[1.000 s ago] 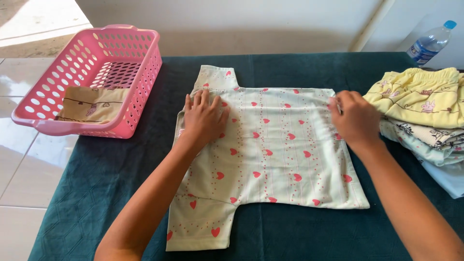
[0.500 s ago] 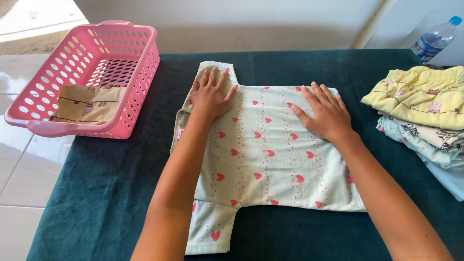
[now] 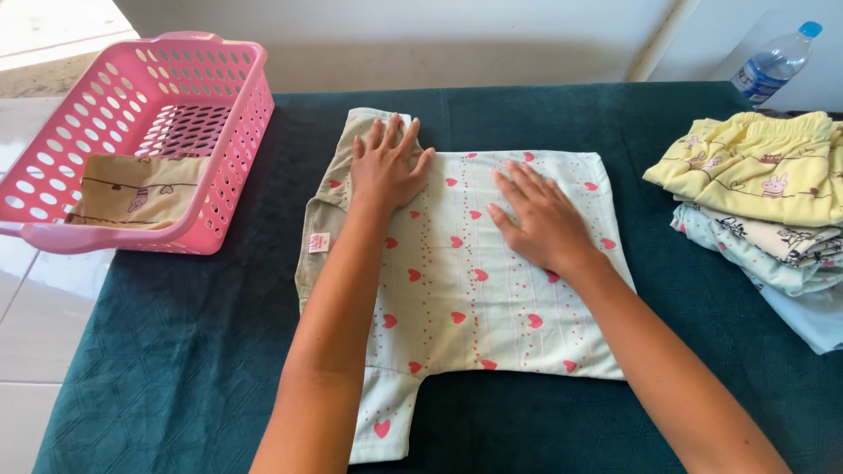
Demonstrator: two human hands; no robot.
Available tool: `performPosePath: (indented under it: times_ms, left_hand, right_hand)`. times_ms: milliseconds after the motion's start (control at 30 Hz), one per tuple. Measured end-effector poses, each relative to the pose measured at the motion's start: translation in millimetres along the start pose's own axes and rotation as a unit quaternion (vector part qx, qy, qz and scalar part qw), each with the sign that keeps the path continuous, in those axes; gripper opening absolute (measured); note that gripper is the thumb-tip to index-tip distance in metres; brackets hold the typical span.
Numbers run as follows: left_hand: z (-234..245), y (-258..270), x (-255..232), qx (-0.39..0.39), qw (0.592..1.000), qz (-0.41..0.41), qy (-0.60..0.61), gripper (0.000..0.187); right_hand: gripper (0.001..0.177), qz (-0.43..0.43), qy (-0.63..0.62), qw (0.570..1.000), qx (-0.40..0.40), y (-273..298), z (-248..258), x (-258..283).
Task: Folding various baby clothes and placing them into a pink plastic basket.
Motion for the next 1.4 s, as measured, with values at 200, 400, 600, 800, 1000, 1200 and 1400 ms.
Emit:
performPosePath:
  times_ms: [200, 400, 600, 800, 1000, 1200, 1400]
  left_hand:
    - [-1.6, 5.1, 0.6, -0.028, 0.999, -0.012, 0.009, 0.07]
    - [46.9, 65.0, -30.4, -0.125, 0.986, -0.1, -0.051, 0.072]
    - [55.0, 173.9, -62.2, -0.051, 0.984, -0.172, -0.021, 0.081]
    - [74.3, 252.1, -52.9, -0.013, 0.974, -0.22, 0.046, 0.082]
    - [98.9, 306.6, -42.6, -0.022, 0.969, -0.241, 0.056, 0.078]
    - [94.9, 347.7, -44.1, -0.038, 0.96, -0.274, 0.031, 0.083]
    - [69.2, 372.0, -39.0, -0.047, 0.968, -0.245, -0.034, 0.089]
  right_hand:
    - [0.068, -0.059, 0.023, 0.998, 0.022, 19.4, 15.4, -34.2]
    - [0.069, -0.078, 0.078, 0.994, -0.005, 45.5, 33.1, -57.0]
    - [0.073, 0.002, 0.04, 0.997, -0.062, 89.9, 43.8, -1.5]
    - [0.071, 0.005, 0.069, 0.997, 0.044, 125.5, 21.4, -5.5]
    - [0.07, -0.021, 0.084, 0.995, 0.055, 156.4, 30.8, -39.0]
    - [0.074, -0.042, 0.086, 0.995, 0.03, 190.1, 41.8, -54.0]
    - [0.078, -0.008, 0.087, 0.995, 0.04, 219.6, 50.3, -42.6]
Point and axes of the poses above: each hand's wrist, its own y-axis away from the middle knuckle, its own z-axis out of the back of the hand, x = y × z, the point moved 10 cm from there along -y, towards the middle knuckle, and after that the axes turned 9 degrees about -y, right-handed, at the moved point
